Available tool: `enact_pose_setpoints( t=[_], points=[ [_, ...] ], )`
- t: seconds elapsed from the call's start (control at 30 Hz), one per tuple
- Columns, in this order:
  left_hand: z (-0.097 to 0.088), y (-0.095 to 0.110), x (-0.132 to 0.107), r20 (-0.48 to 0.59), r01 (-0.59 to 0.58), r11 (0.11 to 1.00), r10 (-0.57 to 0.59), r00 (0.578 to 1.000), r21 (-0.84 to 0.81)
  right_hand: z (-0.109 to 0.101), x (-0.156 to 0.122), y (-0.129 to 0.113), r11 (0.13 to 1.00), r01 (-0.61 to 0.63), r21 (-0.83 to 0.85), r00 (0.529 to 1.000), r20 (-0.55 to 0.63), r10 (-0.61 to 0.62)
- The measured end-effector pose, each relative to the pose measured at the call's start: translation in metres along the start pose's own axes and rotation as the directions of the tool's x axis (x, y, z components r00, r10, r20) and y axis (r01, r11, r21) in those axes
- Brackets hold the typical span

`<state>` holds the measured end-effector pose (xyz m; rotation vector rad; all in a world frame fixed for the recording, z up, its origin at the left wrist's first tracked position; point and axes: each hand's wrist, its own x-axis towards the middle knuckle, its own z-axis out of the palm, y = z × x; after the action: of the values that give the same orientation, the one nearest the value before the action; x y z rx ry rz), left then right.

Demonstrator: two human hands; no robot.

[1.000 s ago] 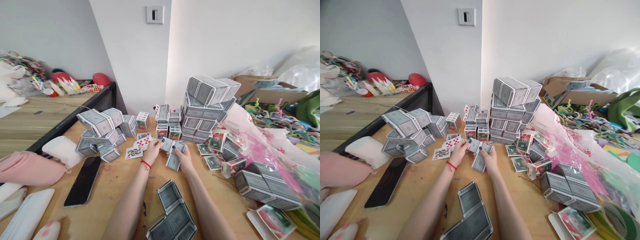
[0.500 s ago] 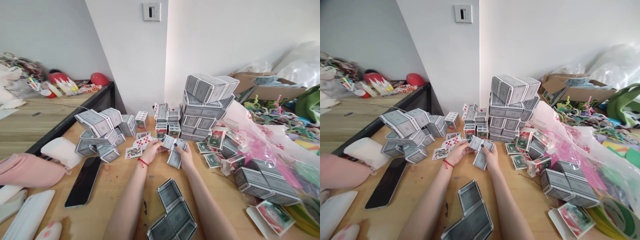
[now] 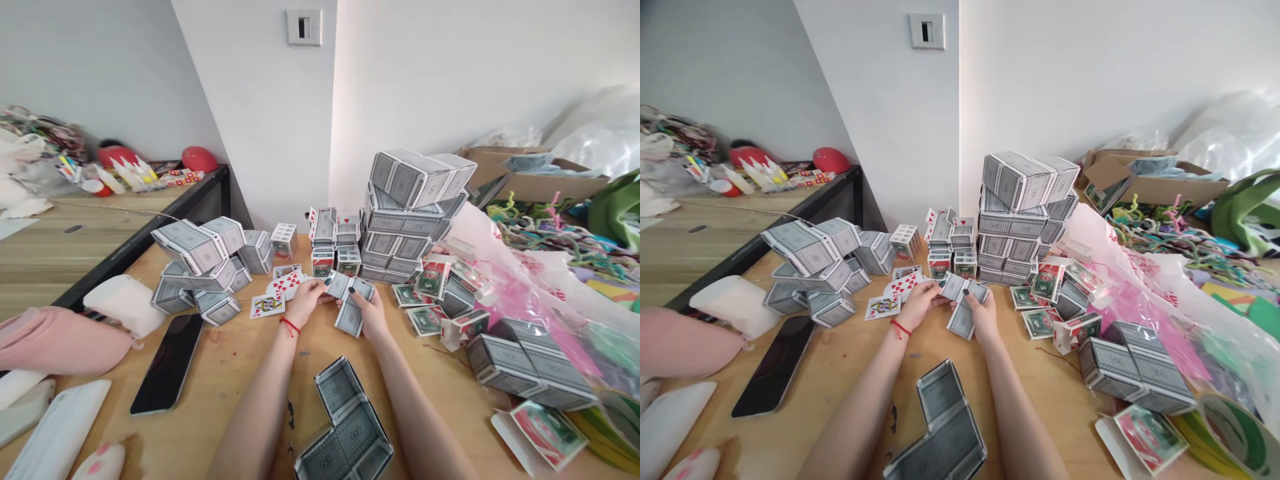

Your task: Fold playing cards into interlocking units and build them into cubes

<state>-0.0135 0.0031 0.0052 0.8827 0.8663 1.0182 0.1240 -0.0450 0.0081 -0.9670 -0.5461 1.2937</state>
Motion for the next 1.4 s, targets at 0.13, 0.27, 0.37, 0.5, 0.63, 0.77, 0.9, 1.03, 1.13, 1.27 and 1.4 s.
enact_pose_setpoints(
  t=[0.13, 0.27, 0.37, 0.5, 0.63, 0.77, 0.9, 1.03, 1.13, 1.27, 1.4],
  points=[
    [0.004, -0.003, 0.002, -0.040, -0.036, 0.992, 0.042, 0.998, 0.121, -0.002, 0.001, 0.001, 1.000, -0.001, -0.006, 1.000, -0.026, 0.001],
    [0.005, -0.002, 0.001, -0.044, -0.034, 0.952, 0.050, 0.998, 0.305, -0.004, 0.003, 0.003, 1.000, -0.004, -0.018, 0.997, -0.075, 0.003],
    [0.003, 0.000, -0.001, -0.005, -0.084, 0.898, 0.095, 0.995, 0.432, -0.005, 0.004, 0.004, 1.000, -0.016, -0.019, 0.996, -0.086, 0.014],
    [0.002, -0.002, -0.003, 0.070, -0.132, 0.862, 0.112, 0.991, 0.489, -0.005, 0.004, 0.003, 0.999, -0.030, -0.012, 0.996, -0.085, 0.029],
    [0.006, -0.004, -0.006, 0.048, -0.118, 0.819, 0.109, 0.993, 0.562, -0.006, 0.003, 0.001, 0.999, -0.039, -0.003, 0.994, -0.098, 0.039],
    [0.009, -0.002, -0.010, 0.050, -0.098, 0.811, 0.085, 0.995, 0.576, -0.005, 0.002, -0.002, 0.997, -0.079, 0.015, 0.994, -0.074, 0.080],
    [0.007, 0.000, -0.012, 0.033, -0.104, 0.790, 0.106, 0.994, 0.605, -0.003, 0.000, -0.002, 0.998, -0.069, 0.001, 0.995, -0.067, 0.069],
    [0.003, -0.003, -0.010, 0.049, -0.120, 0.819, 0.112, 0.992, 0.561, -0.004, 0.001, -0.001, 0.998, -0.055, -0.016, 0.997, -0.048, 0.054],
    [0.000, -0.005, -0.009, 0.099, -0.140, 0.855, 0.104, 0.990, 0.500, -0.004, 0.002, -0.001, 0.998, -0.054, -0.008, 0.998, -0.028, 0.054],
    [-0.001, -0.004, -0.008, 0.132, -0.122, 0.876, 0.068, 0.989, 0.466, -0.003, 0.002, -0.001, 0.999, -0.047, -0.003, 0.998, -0.040, 0.047],
    [0.001, -0.001, -0.009, 0.111, -0.131, 0.833, 0.085, 0.990, 0.538, -0.003, 0.003, 0.000, 0.999, -0.045, 0.000, 0.998, -0.043, 0.045]
  ],
)
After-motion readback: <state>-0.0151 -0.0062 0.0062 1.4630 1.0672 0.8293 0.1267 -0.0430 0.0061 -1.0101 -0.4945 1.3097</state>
